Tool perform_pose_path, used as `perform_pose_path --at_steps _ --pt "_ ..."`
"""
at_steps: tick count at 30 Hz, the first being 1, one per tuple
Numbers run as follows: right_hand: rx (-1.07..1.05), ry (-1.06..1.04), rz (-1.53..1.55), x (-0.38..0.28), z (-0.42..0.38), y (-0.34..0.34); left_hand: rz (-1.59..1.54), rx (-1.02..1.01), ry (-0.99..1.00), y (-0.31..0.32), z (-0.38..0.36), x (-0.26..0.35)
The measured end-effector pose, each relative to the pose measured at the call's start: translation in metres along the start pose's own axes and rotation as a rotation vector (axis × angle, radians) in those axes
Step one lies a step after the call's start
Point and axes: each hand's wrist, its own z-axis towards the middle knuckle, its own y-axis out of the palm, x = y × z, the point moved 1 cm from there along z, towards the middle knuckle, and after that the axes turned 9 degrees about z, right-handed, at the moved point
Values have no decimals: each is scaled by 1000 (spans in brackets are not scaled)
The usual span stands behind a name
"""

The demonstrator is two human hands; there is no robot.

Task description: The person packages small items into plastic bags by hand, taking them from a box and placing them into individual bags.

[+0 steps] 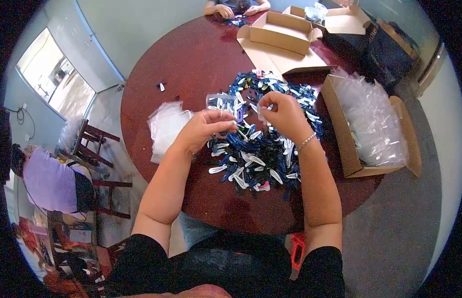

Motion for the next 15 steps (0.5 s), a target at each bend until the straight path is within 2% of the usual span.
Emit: perform_pose_path --at_steps 1,3,7,9,11,13,15 --pt "-2 -1 -1 2 0 1 2 0 -3 0 -1 2" --pt "101 -237 -318 6 -1 4 3 1 -7 0 -1 3" --pt "98 -223 -302 2 -1 6 -1 -3 -8 0 1 0" --pt "109 -120 -121 -11 -5 6 -16 -9 -14 0 1 -2" --pt "105 -142 -63 -20 -8 7 22 -24 -1 1 2 -2" --pt "68 -119 267 -31 -12 9 38 -35 -7 4 0 1" --pt "68 -114 369 -41 -17 15 54 -48 -14 6 1 -1"
